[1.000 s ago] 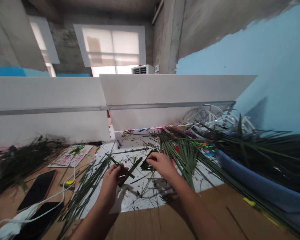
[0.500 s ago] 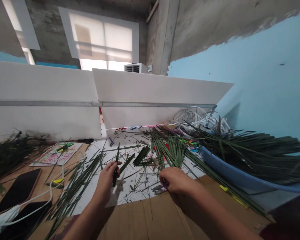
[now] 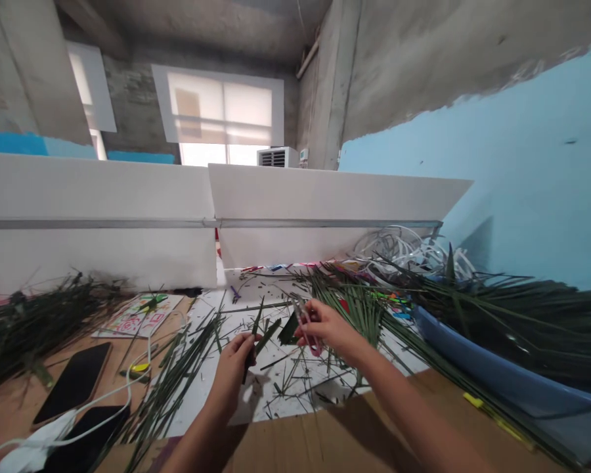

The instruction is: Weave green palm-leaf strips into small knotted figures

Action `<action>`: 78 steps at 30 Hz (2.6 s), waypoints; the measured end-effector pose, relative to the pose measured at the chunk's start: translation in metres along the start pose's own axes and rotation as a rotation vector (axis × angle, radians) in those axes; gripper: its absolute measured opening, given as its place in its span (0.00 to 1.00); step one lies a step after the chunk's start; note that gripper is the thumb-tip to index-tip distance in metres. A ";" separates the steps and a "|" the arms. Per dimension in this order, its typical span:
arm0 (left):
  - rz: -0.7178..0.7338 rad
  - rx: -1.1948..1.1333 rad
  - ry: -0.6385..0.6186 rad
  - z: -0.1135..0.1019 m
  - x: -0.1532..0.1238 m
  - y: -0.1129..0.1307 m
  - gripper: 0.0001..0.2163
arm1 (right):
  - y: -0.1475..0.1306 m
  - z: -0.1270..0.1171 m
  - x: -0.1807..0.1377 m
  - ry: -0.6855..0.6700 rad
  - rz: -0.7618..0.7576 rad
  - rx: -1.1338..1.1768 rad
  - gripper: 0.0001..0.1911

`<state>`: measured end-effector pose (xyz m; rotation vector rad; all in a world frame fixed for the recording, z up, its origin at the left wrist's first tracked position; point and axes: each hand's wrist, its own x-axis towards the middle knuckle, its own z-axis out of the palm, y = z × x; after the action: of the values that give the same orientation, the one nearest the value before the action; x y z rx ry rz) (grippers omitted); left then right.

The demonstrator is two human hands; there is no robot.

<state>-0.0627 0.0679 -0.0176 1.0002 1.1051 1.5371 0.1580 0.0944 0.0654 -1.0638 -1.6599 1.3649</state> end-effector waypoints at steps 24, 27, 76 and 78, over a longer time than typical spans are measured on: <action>-0.026 0.162 -0.128 0.002 -0.007 0.000 0.17 | 0.067 0.066 0.017 -0.031 -0.116 0.115 0.24; -0.040 0.200 -0.153 0.004 -0.009 -0.001 0.16 | 0.065 0.067 0.015 -0.034 -0.125 0.133 0.21; -0.070 0.129 -0.107 0.010 -0.015 0.012 0.15 | 0.068 0.069 0.020 0.049 -0.124 0.191 0.22; -0.068 0.102 -0.039 0.010 -0.015 0.012 0.16 | 0.065 0.070 0.018 0.059 -0.103 0.211 0.22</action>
<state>-0.0532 0.0530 -0.0050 1.0470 1.1874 1.4132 0.0974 0.0902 -0.0102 -0.8759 -1.4712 1.3928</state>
